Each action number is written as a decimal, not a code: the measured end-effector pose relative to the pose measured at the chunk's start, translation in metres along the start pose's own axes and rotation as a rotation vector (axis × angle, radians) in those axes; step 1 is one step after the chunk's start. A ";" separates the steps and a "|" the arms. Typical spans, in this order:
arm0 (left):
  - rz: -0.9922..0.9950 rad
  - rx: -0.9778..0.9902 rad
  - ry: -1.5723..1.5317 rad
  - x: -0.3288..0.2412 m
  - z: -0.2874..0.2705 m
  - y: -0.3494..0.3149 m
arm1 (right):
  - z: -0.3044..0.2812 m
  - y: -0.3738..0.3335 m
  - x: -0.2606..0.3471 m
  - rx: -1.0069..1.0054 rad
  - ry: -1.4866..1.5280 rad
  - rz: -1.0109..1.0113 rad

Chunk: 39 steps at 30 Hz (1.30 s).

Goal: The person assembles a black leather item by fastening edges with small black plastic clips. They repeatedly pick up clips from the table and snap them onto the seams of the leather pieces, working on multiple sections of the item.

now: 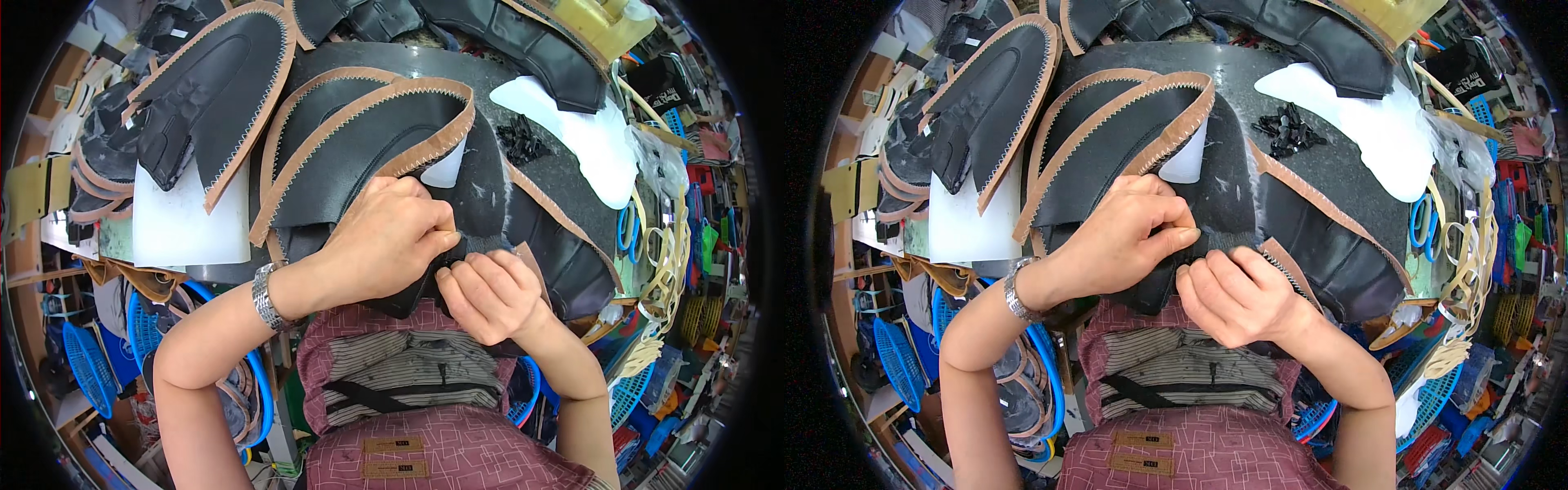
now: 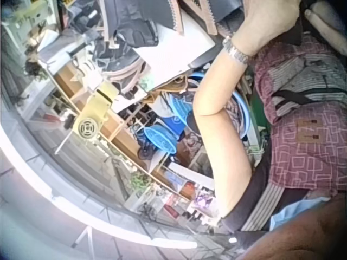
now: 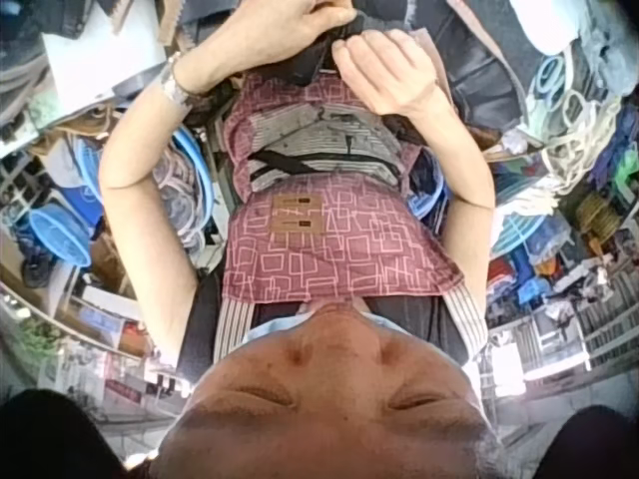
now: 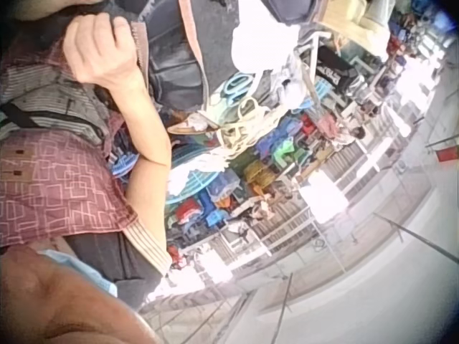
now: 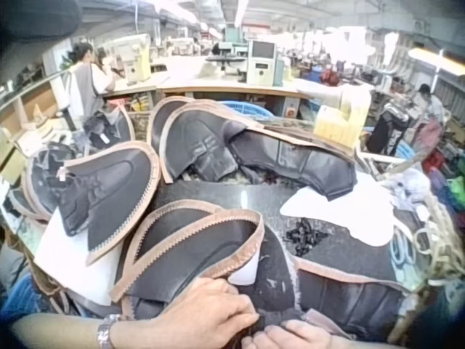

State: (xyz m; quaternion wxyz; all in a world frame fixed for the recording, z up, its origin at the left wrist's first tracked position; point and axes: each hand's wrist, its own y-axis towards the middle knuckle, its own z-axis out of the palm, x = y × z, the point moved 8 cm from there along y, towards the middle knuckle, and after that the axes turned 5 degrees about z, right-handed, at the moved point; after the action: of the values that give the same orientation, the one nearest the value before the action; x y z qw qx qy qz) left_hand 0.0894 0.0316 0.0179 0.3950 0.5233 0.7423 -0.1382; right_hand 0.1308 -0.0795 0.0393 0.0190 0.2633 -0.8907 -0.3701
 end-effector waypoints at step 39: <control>-0.398 -0.162 0.826 0.096 -0.115 0.030 | 0.013 -0.069 -0.147 0.526 0.223 0.925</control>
State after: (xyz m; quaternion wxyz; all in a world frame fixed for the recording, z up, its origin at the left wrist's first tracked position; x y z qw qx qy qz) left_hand 0.0516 0.1794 0.0291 0.0717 0.3493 0.9318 0.0672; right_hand 0.2859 -0.0402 0.0073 0.2078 -0.1226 -0.9687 -0.0577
